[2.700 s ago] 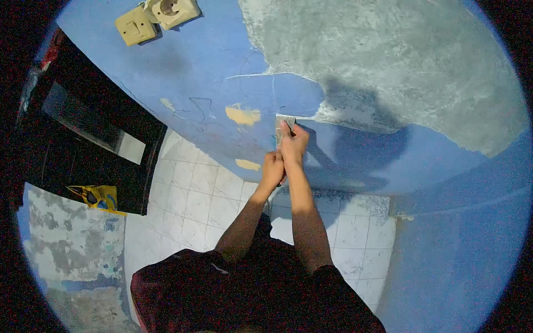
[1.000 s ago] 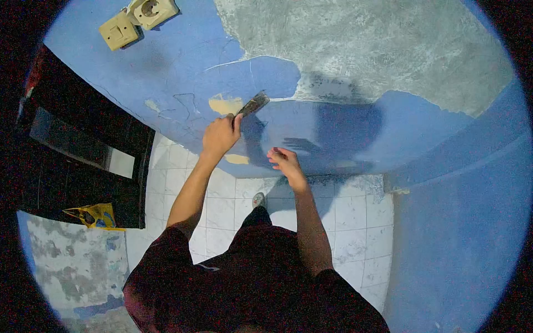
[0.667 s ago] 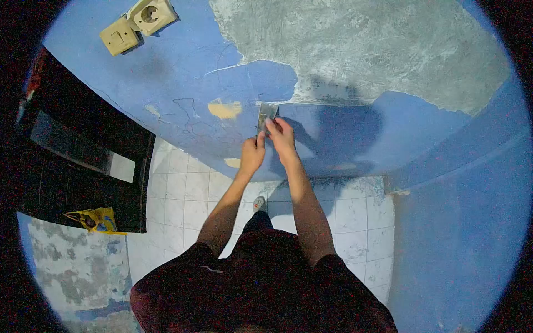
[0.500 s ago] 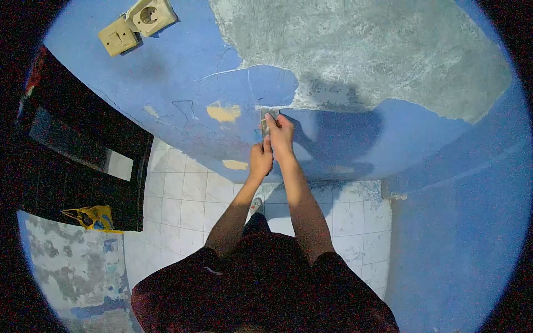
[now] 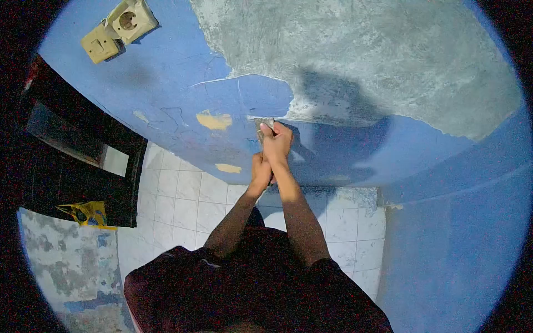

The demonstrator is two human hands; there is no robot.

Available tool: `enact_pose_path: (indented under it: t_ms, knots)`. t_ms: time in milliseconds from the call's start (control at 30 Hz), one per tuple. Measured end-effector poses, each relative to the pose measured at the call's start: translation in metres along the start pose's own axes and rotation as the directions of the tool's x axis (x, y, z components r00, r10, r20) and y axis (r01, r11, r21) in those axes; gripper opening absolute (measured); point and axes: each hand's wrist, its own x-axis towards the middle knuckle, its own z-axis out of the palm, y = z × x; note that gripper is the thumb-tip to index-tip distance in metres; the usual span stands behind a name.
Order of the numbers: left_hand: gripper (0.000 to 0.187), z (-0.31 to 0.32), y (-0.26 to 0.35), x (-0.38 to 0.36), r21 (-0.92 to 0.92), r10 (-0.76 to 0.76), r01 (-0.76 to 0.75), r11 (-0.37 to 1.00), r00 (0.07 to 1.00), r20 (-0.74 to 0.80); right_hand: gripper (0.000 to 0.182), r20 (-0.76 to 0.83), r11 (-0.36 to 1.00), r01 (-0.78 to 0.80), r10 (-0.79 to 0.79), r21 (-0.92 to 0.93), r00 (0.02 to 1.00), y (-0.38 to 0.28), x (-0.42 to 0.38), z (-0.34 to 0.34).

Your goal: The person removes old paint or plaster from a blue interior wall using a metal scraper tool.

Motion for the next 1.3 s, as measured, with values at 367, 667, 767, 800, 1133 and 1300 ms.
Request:
enact_pose_path:
  t_ms: [367,667,767,800,1133,1300]
  knots:
    - [0.045,-0.001,-0.020,0.005,-0.068,0.044,-0.041,0.997,0.998,0.047,0.013,-0.033,0.995,0.026,-0.029,-0.091,0.999,-0.009,-0.003,0.005]
    - [0.052,-0.039,-0.005,0.011,0.404,0.342,-0.296,0.866,0.938,-0.047,0.024,0.118,0.996,-0.031,0.040,-0.081,0.992,0.003,-0.004,-0.015]
    - [0.050,-0.078,0.020,0.011,0.582,0.406,-0.313,0.750,0.913,-0.032,0.029,0.226,0.962,-0.260,0.236,0.080,0.945,-0.005,-0.025,-0.032]
    - [0.049,-0.088,0.033,0.012,0.659,0.422,-0.308,0.686,0.906,-0.016,0.031,0.253,0.958,-0.287,0.277,0.002,0.927,0.001,-0.031,-0.041]
    - [0.049,-0.093,0.042,0.006,0.759,0.397,-0.338,0.557,0.911,0.115,0.042,0.366,0.925,-0.103,0.245,-0.364,0.898,0.041,-0.064,-0.077]
    - [0.052,-0.040,-0.005,0.005,0.491,0.233,-0.209,0.845,0.972,0.013,0.046,0.261,0.957,-0.264,0.228,0.116,0.938,-0.026,-0.060,-0.051]
